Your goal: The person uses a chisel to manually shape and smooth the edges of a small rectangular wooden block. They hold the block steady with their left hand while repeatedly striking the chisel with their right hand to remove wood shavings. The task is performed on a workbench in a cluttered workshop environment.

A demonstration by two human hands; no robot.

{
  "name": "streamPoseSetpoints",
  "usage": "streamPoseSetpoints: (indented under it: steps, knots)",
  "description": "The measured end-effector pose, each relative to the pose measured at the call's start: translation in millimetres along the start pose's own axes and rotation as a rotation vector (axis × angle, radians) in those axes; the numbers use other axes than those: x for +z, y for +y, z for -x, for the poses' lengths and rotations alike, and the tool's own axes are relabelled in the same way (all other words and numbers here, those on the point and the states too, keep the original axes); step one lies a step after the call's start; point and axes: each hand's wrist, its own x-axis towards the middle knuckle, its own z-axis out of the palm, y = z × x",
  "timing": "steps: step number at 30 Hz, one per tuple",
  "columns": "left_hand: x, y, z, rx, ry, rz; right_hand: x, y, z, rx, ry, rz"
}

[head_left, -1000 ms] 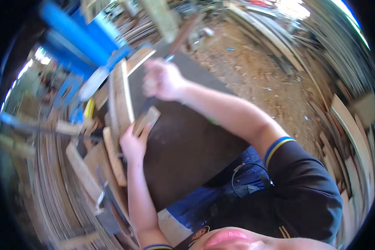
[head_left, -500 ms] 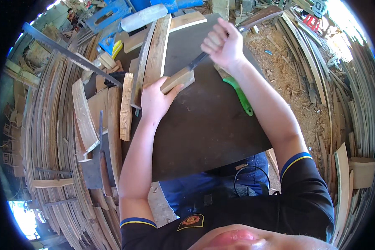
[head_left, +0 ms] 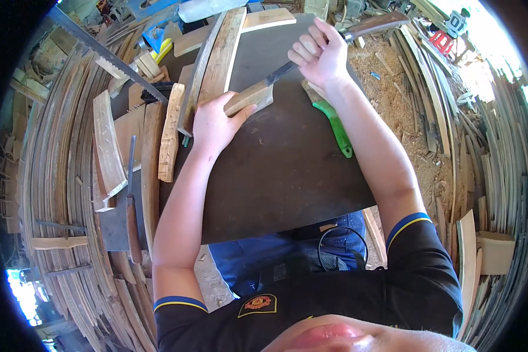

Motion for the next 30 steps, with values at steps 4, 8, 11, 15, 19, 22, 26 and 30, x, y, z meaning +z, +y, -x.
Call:
streamPoseSetpoints:
  steps: [4, 8, 11, 15, 19, 22, 26, 30]
  knots:
    - [-0.1, 3.9, -1.9, 0.032, 0.044, 0.027, -2.5, 6.5, -2.1, -0.040, -0.054, -0.078]
    - [-5.7, 5.8, 2.1, 0.011, 0.025, 0.044, -1.2, 20.7, -10.9, 0.025, -0.128, -0.103]
    - [-2.7, 8.5, 0.5, 0.023, 0.026, 0.022, 0.3, 13.3, -6.2, 0.030, -0.123, -0.053]
    - [-5.6, 10.6, -2.3, 0.044, 0.024, -0.002, 12.3, 7.3, 2.6, -0.047, -0.123, 0.018]
    - [-2.1, 4.9, -1.4, 0.023, 0.036, -0.016, 14.4, 12.2, 2.5, -0.079, -0.160, 0.025]
    - [-2.7, 10.4, -1.2, 0.049, 0.073, -0.034, 22.0, 13.0, 3.6, -0.094, -0.156, 0.040]
    - [-2.3, 8.2, 1.1, 0.047, 0.041, -0.031, 25.7, 12.9, 7.9, -0.068, -0.157, 0.080]
    - [-1.7, 1.8, 1.3, 0.028, 0.041, -0.028, 33.1, 16.8, 7.9, -0.067, -0.144, 0.113]
